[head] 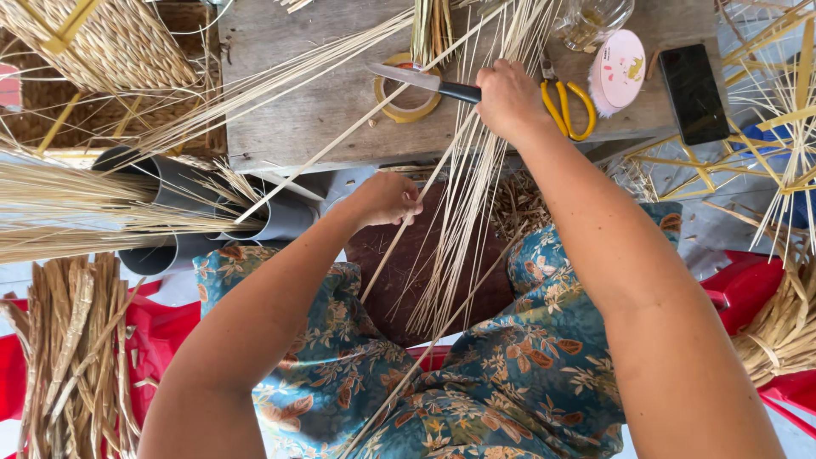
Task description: The person sits with a wooden board on their lap and uses a small knife to shave and split thin bamboo strips, occasionally using yellow scissors to trim the ends. They work through a pile of bamboo sticks one at a time, placing finished strips aside and reaching for new ones from containers beside them.
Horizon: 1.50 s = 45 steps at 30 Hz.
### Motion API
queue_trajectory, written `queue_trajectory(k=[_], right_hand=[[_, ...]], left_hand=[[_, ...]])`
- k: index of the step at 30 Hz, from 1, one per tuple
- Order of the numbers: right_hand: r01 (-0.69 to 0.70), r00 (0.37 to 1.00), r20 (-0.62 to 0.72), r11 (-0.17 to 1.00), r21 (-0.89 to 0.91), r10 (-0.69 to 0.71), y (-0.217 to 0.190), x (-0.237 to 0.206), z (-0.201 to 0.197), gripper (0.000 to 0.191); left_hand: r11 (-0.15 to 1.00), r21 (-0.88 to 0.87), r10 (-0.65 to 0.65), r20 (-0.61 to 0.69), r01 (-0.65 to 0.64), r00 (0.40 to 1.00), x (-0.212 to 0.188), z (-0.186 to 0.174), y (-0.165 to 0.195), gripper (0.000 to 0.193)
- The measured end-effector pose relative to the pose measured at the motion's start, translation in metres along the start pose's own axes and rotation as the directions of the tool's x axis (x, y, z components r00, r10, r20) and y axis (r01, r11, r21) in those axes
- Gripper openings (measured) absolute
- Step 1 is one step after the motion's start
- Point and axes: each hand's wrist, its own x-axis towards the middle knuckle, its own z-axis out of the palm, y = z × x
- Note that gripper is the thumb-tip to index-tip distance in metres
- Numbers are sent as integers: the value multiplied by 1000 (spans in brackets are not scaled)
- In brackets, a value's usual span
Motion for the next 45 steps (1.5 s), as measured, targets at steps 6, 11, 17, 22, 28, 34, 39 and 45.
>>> queue_trajectory(k=[6,11,17,22,28,34,39,45], right_hand=[[-268,957,187,921,284,221,21,-3,-41,18],[-71,992,-40,781,621,122,64,-42,-91,22],[285,954,-282,-13,959,98,64,-72,-109,9],[423,899,-435,-332,843,41,44,-74,-104,14],[371,929,-353,-312,875,114,37,-64,-95,16],[411,910,-367,-300,861,194,43,-60,-89,19],[433,896,-383,-250,866,225,51,-61,-90,14],[471,868,-403,-221,854,292,66,-60,-91,16]], left_hand=[[995,-74,70,-10,-71,997,-15,-19,10,23],[993,-66,90,-45,-93,995,-17,-27,13,25],[914,359,87,-630,190,772,-5,-45,-4,19],[836,440,122,-732,328,671,-11,-75,-22,33],[832,432,-5,-621,347,784,-14,-80,-15,15],[950,199,-105,-518,239,849,-43,-104,1,17],[1000,-21,4,-571,-20,821,-72,-120,-7,15],[916,237,-118,-613,324,781,-41,-100,-18,17]])
